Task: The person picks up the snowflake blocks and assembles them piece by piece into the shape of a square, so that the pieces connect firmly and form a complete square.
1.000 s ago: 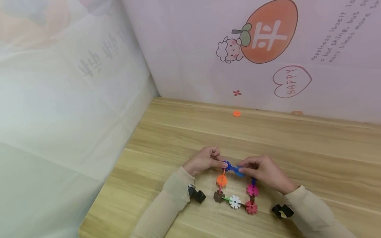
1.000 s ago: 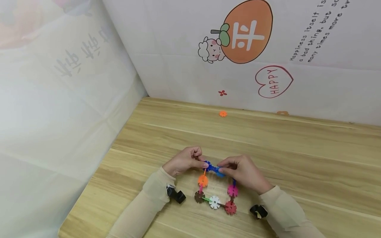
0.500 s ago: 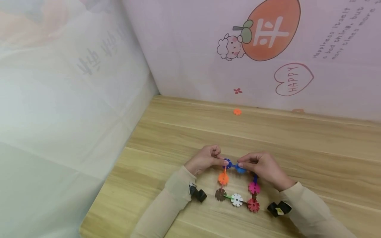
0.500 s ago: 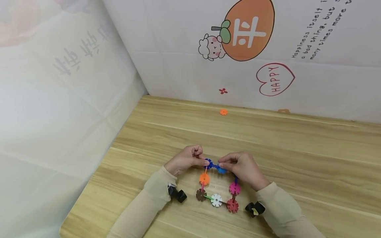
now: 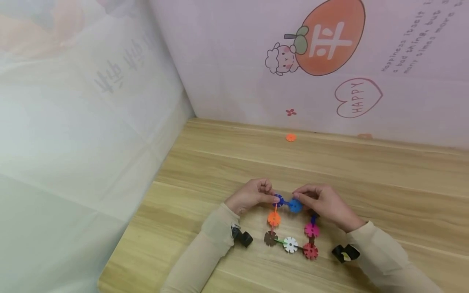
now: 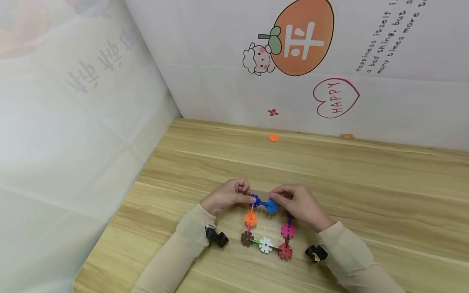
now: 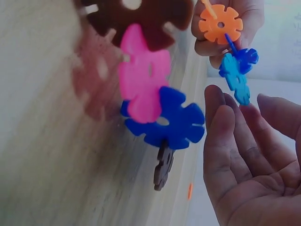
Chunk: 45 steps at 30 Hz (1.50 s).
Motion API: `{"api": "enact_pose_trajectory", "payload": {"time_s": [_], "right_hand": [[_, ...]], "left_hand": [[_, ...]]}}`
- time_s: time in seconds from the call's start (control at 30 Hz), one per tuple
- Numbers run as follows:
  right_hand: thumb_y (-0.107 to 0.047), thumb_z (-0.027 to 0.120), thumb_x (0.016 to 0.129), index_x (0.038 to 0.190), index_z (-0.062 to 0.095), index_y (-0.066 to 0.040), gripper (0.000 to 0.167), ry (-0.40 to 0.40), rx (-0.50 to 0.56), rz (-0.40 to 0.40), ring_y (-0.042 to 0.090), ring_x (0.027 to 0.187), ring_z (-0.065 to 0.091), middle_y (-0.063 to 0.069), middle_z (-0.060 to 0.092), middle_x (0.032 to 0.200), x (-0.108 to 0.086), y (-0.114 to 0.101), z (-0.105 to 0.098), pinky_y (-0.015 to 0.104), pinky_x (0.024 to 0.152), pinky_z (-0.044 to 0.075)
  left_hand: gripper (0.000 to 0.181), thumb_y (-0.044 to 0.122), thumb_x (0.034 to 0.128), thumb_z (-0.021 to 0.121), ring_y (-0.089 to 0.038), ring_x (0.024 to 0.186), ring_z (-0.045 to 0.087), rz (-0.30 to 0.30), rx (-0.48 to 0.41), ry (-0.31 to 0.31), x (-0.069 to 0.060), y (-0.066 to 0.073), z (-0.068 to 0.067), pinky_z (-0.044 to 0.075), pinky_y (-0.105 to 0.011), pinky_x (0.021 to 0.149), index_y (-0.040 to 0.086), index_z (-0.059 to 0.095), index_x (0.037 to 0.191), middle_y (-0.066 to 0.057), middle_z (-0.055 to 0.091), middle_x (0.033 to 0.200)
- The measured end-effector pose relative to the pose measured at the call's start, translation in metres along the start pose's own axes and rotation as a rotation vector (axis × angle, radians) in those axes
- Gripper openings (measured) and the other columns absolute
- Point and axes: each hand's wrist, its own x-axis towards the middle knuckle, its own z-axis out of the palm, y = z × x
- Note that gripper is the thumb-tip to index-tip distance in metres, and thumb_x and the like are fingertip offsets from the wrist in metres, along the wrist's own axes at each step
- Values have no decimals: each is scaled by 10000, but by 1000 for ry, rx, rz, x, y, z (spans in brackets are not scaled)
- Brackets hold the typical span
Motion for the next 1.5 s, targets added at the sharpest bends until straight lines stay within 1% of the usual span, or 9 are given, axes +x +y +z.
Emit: {"api": "enact_pose_trajectory", "payload": {"time_s": [0.13, 0.23, 0.43, 0.8, 0.97, 1.1, 1.2, 1.37, 1.5], "right_hand": [[-334, 576, 1006, 1177, 686, -36, 361, 12, -25, -29, 195, 873, 700, 75, 744, 1026, 6, 1, -7, 285, 719, 583], [-331, 568, 1010, 1185, 677, -32, 363, 36, -79, -49, 208, 928, 690, 95, 735, 1059, 14, 1, -15, 312, 774, 578], [-246, 592, 999, 1168, 678, -8, 305, 103, -261, -111, 288, 971, 672, 153, 720, 1080, 44, 3, -31, 466, 852, 566], [-190, 592, 972, 1329, 498, 120, 482, 96, -469, -103, 496, 1172, 550, 340, 562, 1295, 126, 19, -41, 609, 1000, 456], [-177, 603, 953, 1394, 414, 115, 562, 97, -644, -180, 546, 1300, 399, 362, 404, 1434, 156, 7, -51, 638, 1105, 331], [-204, 553, 989, 1438, 414, 36, 528, 14, -763, -209, 577, 1342, 327, 333, 304, 1523, 161, 0, -54, 651, 1132, 277], [-197, 493, 1018, 1428, 459, 3, 458, -31, -811, -200, 583, 1333, 341, 295, 332, 1530, 161, 4, -52, 655, 1128, 277], [-113, 490, 1007, 1270, 604, 16, 314, 49, -789, -254, 520, 1233, 495, 285, 536, 1366, 161, 20, -50, 608, 1081, 389], [-42, 553, 952, 1195, 625, 69, 277, 92, -754, -252, 482, 1081, 591, 297, 606, 1190, 156, 24, -50, 579, 974, 486]], "left_hand": [[264, -65, 858, 698, -99, 789, 645, 2, 4, 3, 1, 4, -3, 547, -211, 710, 81, 487, 794, -5, 661, 856], [144, -64, 851, 700, -111, 794, 662, 6, 17, -2, 2, 6, -5, 574, -235, 746, 13, 606, 929, -20, 682, 875], [305, 11, 875, 700, -110, 840, 682, 5, 102, -48, 0, 3, -7, 579, -264, 809, 48, 683, 1177, -23, 730, 989], [233, 114, 929, 677, -37, 863, 642, 55, 290, -85, -6, -10, -9, 544, -201, 760, 107, 723, 1157, 42, 735, 1070], [215, 124, 938, 669, -48, 808, 616, 88, 315, -62, 0, -5, -15, 524, -196, 688, 106, 725, 1145, 27, 732, 1040], [206, 108, 944, 659, -51, 820, 620, 92, 287, -59, 1, 0, -14, 527, -200, 699, 82, 717, 1140, -11, 729, 1048], [202, 92, 950, 645, -49, 865, 645, 75, 243, -65, 0, 2, -12, 550, -211, 751, 70, 705, 1141, -18, 732, 1066], [188, 76, 971, 605, -142, 919, 707, 11, 100, -77, 0, 1, -10, 602, -295, 796, 26, 671, 1139, -93, 736, 1083], [192, 129, 964, 635, -152, 899, 709, -9, 84, -45, 1, 0, -8, 604, -303, 781, 25, 676, 1121, -96, 739, 1049]]}}
